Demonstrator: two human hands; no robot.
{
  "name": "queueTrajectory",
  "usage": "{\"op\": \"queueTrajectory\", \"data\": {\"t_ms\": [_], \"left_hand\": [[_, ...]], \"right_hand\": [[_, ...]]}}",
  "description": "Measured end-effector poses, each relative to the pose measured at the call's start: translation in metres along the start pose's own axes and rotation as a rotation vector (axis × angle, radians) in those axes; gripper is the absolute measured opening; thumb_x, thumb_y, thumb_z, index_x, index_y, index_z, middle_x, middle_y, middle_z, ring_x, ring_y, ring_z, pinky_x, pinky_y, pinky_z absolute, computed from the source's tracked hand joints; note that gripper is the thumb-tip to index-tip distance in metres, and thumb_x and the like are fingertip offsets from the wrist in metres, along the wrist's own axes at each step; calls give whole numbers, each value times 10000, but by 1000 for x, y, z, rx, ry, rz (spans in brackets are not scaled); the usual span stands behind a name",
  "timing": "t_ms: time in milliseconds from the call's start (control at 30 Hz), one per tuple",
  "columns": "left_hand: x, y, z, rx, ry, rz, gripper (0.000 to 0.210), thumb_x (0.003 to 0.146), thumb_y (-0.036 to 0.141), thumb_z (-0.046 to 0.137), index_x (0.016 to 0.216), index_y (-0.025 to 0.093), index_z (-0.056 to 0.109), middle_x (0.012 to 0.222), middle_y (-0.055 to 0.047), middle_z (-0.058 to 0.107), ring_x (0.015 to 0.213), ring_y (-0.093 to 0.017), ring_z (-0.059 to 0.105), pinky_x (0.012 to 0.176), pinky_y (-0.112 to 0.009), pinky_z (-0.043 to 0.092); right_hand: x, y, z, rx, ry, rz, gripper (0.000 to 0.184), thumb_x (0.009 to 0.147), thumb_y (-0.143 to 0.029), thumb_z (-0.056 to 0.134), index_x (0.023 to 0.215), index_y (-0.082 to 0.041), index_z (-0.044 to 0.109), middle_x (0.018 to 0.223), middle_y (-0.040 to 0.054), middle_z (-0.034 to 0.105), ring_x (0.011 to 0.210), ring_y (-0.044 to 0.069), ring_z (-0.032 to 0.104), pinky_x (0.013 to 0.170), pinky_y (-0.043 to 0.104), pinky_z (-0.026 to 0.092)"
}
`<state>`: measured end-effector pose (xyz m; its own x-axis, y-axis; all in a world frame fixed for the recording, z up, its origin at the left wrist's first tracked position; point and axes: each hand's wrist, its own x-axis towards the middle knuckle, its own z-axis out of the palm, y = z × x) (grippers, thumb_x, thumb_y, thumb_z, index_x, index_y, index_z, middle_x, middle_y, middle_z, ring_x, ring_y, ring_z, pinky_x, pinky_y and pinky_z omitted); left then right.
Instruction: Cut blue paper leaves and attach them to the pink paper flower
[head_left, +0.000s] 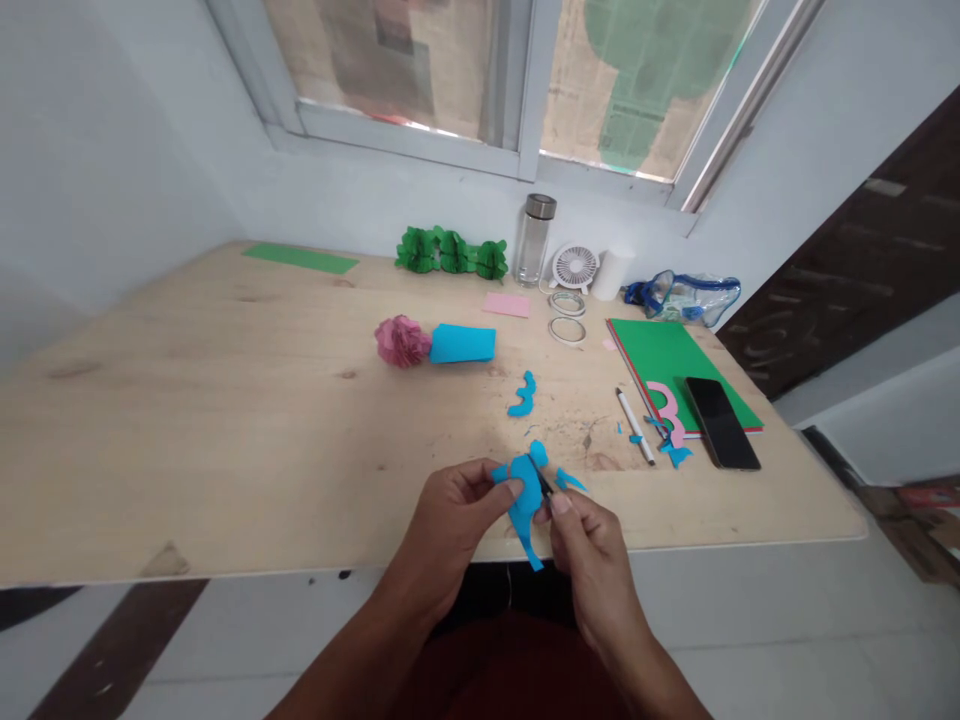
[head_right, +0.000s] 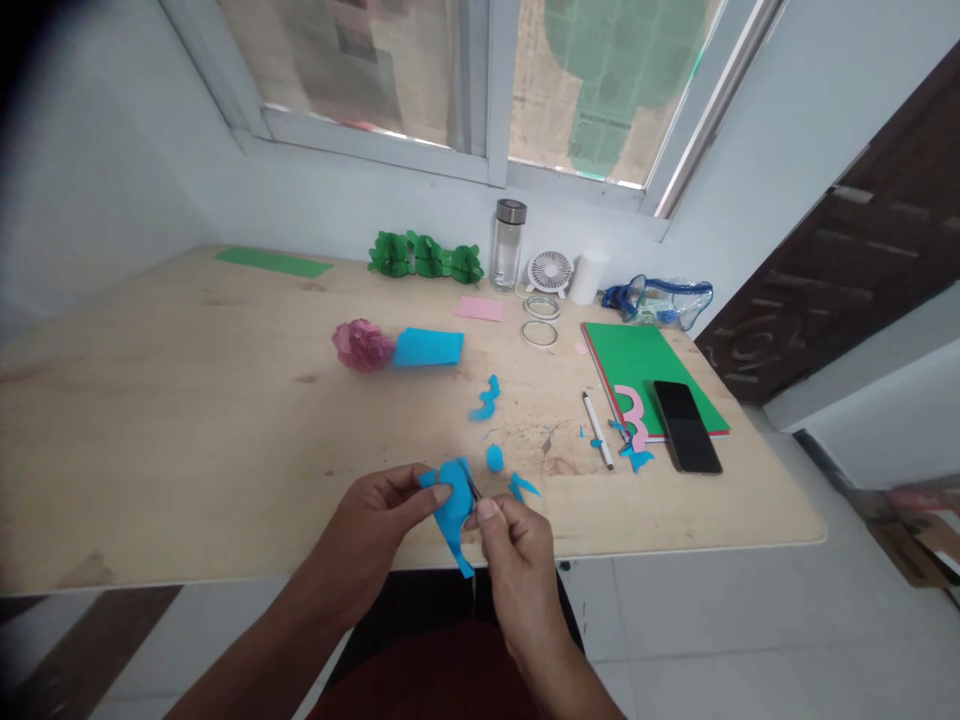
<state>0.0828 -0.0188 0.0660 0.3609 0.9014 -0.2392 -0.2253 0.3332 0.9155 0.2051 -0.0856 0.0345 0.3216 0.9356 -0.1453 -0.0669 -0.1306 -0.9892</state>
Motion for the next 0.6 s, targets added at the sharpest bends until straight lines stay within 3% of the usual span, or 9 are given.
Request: {"op": "queueTrajectory", "data": {"t_ms": [267,600], "left_hand": [[-1,1,-3,37,7,0,86,651,252,708,600,184,697,621,-11,679,604,-142,585,681,-266,480],[1,10,-6,98,-61,-46,111,599,269,751,555,189,686,554,-16,660,547,-150,588,599,-256,487]], "right_hand": [[1,2,-1,-31,32,-4,415,829,-525,536,629,-170,619,487,-41,388,454,91,286,423,217,206],[1,0,-6,-95,-14,-11,412,847,-516,512,647,-171,614,495,-61,310,462,82,199,432,227,156]]}}
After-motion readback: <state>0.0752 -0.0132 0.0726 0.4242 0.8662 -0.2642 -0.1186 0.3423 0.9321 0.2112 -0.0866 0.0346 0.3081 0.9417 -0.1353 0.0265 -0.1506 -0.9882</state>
